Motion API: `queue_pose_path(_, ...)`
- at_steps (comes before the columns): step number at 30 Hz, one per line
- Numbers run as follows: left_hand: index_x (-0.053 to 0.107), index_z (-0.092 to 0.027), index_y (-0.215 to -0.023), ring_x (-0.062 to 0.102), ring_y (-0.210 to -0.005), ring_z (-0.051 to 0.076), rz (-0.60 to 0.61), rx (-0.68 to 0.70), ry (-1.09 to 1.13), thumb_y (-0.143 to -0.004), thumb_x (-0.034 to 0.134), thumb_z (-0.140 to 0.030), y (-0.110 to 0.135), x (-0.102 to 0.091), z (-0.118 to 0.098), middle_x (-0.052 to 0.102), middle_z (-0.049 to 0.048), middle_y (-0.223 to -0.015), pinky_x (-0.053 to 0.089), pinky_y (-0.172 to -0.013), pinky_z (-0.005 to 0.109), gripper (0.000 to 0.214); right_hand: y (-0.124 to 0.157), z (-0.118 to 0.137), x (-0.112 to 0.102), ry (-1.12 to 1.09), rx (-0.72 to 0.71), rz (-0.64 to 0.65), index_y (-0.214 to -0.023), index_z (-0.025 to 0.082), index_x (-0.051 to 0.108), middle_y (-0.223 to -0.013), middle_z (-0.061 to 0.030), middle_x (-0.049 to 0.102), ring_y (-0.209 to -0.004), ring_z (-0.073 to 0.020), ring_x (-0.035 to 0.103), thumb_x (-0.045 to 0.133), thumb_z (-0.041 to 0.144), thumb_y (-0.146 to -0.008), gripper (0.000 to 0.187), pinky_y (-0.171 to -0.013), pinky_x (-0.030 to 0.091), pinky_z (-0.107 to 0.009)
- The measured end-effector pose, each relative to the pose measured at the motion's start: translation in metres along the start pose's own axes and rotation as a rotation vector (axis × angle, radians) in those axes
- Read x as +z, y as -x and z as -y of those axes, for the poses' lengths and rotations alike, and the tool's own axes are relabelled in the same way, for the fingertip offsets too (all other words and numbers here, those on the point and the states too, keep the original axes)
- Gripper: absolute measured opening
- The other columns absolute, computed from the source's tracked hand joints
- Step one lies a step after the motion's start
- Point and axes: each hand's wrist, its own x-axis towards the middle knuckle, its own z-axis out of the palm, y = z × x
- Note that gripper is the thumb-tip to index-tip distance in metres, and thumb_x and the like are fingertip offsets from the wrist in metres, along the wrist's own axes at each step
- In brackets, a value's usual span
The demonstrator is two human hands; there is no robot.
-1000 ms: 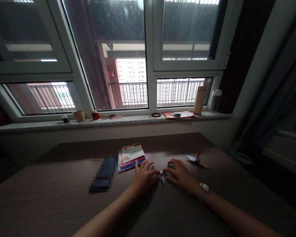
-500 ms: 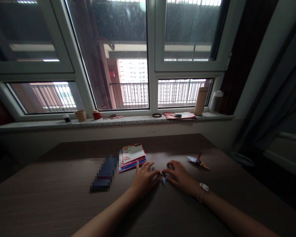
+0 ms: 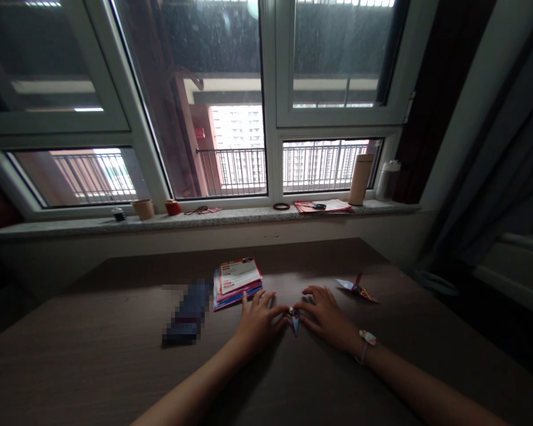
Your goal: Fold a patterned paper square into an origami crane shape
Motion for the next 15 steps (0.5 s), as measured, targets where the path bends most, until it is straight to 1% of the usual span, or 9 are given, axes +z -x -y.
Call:
queue_pose_path(4, 0.062, -0.042, -0.116, 0.038, -0.13, 0.031, -0.018, 0.005, -0.023, -0.088, 0.056, -0.047, 0.0011, -0.0032, -0.0033, 0.05, 0.0033, -0.137, 0.014, -0.105, 0.071, 0.029, -0.002, -0.0014, 0.0015, 0.074, -0.032, -0.014, -0.115, 0.036, 0.063, -0.127, -0.0071, 0.051, -0.131, -0.0289, 0.034, 0.054, 0.035, -0.089, 0.027, -0.111, 0.015, -0.061)
queue_pose_path(7, 0.066, -0.038, -0.108, 0.038, -0.131, 0.03, -0.055, 0.013, -0.037, -0.087, 0.058, -0.044, 0.0012, -0.0062, -0.0062, 0.049, 0.0029, -0.139, 0.011, -0.107, 0.069, 0.023, -0.0027, -0.0023, 0.002, 0.079, -0.029, -0.009, -0.114, 0.037, 0.063, -0.126, -0.0067, 0.052, -0.131, -0.0289, 0.034, 0.054, 0.037, -0.09, 0.026, -0.11, 0.016, -0.061)
queue_pose_path(11, 0.068, -0.041, -0.104, 0.039, -0.13, 0.03, -0.051, -0.018, -0.021, -0.086, 0.061, -0.039, 0.0002, -0.0076, -0.0058, 0.05, 0.0011, -0.137, 0.01, -0.107, 0.07, 0.019, -0.0012, -0.0022, 0.0022, 0.061, -0.007, -0.009, -0.114, 0.037, 0.063, -0.125, -0.0067, 0.052, -0.129, -0.0282, 0.036, 0.054, 0.038, -0.09, 0.026, -0.11, 0.019, -0.06)
queue_pose_path(15, 0.068, -0.044, -0.105, 0.037, -0.13, 0.032, -0.015, -0.064, -0.008, -0.085, 0.062, -0.038, -0.0007, -0.0067, -0.0025, 0.05, 0.001, -0.137, 0.012, -0.103, 0.074, 0.022, 0.001, -0.0005, 0.0026, 0.053, -0.002, -0.015, -0.115, 0.038, 0.063, -0.122, -0.0062, 0.053, -0.128, -0.0274, 0.037, 0.053, 0.037, -0.09, 0.026, -0.11, 0.019, -0.059)
